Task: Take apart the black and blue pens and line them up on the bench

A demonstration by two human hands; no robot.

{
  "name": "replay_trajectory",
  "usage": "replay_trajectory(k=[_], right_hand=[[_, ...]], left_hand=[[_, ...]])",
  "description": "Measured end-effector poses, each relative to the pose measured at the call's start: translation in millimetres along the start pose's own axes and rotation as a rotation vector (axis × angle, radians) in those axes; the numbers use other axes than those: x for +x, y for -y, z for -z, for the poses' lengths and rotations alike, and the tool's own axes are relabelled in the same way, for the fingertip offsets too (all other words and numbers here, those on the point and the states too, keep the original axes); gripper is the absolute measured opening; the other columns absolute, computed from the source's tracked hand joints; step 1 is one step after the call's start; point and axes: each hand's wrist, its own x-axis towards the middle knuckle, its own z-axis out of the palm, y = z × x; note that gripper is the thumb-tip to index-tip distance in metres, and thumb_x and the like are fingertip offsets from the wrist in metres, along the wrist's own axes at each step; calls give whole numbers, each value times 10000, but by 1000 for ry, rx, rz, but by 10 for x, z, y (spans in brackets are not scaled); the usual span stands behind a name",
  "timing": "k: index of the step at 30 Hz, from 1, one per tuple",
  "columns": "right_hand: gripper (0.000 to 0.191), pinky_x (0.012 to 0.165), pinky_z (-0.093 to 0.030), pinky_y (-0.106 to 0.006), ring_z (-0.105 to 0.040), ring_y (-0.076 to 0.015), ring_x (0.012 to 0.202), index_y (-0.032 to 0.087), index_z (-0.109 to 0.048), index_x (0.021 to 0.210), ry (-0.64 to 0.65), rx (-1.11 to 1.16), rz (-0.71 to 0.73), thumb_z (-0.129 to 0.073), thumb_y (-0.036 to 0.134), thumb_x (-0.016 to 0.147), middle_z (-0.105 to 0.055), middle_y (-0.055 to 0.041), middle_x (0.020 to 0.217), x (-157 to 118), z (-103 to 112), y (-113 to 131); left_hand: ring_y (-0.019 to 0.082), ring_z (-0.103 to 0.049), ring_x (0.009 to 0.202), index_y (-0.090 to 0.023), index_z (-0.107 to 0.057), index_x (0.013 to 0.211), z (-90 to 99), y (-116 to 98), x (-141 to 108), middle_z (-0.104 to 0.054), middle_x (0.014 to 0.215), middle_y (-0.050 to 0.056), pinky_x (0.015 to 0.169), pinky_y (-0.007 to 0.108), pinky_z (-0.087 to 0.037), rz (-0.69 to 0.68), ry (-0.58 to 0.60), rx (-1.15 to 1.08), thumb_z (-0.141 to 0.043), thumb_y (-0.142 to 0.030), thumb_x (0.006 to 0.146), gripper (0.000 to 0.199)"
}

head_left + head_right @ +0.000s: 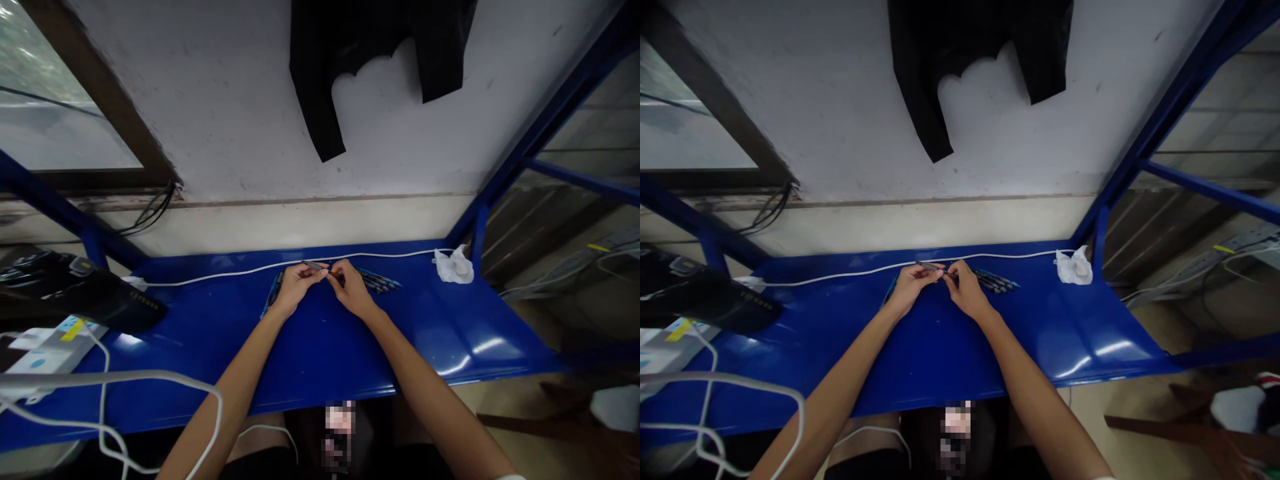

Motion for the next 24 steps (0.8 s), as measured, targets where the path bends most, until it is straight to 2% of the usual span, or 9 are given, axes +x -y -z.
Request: replay_trajectory(k=[7, 12, 17, 21, 24], right_hand=[[117, 876, -520, -371, -646, -228, 934, 247, -590, 1048, -1, -14, 43, -588, 334, 1125, -669, -54, 1004, 30, 25, 9], [195, 911, -528, -387, -668, -234, 976, 245, -657, 1163, 35, -7, 94, -488, 340, 1183, -706, -84, 1095, 33, 25, 36], [159, 847, -533, -373, -665, -228, 904, 234, -626, 1122, -11, 7, 45, -603, 391, 1136, -694, -65, 1018, 24, 9, 27], [205, 926, -537, -391, -688, -237, 994, 238, -662, 1170, 39, 2, 82, -505, 369, 1178, -727, -90, 1100, 26, 10, 22], [184, 916, -546, -392, -695, -242, 989, 234, -651, 1197, 10, -1, 65, -563, 391, 1157, -727, -90, 1100, 28, 14, 20]], left_hand=[[212, -737, 878, -186, -911, 1059, -16, -3, 3, -868, 1040, 102, 819, 338, -576, -18, -23, 5, -1003, -527, 776, 452], [214, -734, 886, -206, -918, 1040, -27, -17, -3, -872, 1069, 101, 811, 337, -587, -23, -33, 9, -984, -549, 795, 427], [213, -732, 880, -198, -920, 1048, -35, -22, -16, -870, 1035, 106, 802, 329, -585, -16, -27, 6, -988, -544, 787, 438], [203, -722, 869, -196, -918, 1044, -39, -29, -14, -868, 1063, 111, 801, 324, -582, -17, -36, -9, -984, -552, 790, 442], [204, -719, 861, -191, -916, 1023, -37, -26, -6, -866, 1044, 113, 796, 325, -578, -14, -44, -22, -995, -554, 770, 449]])
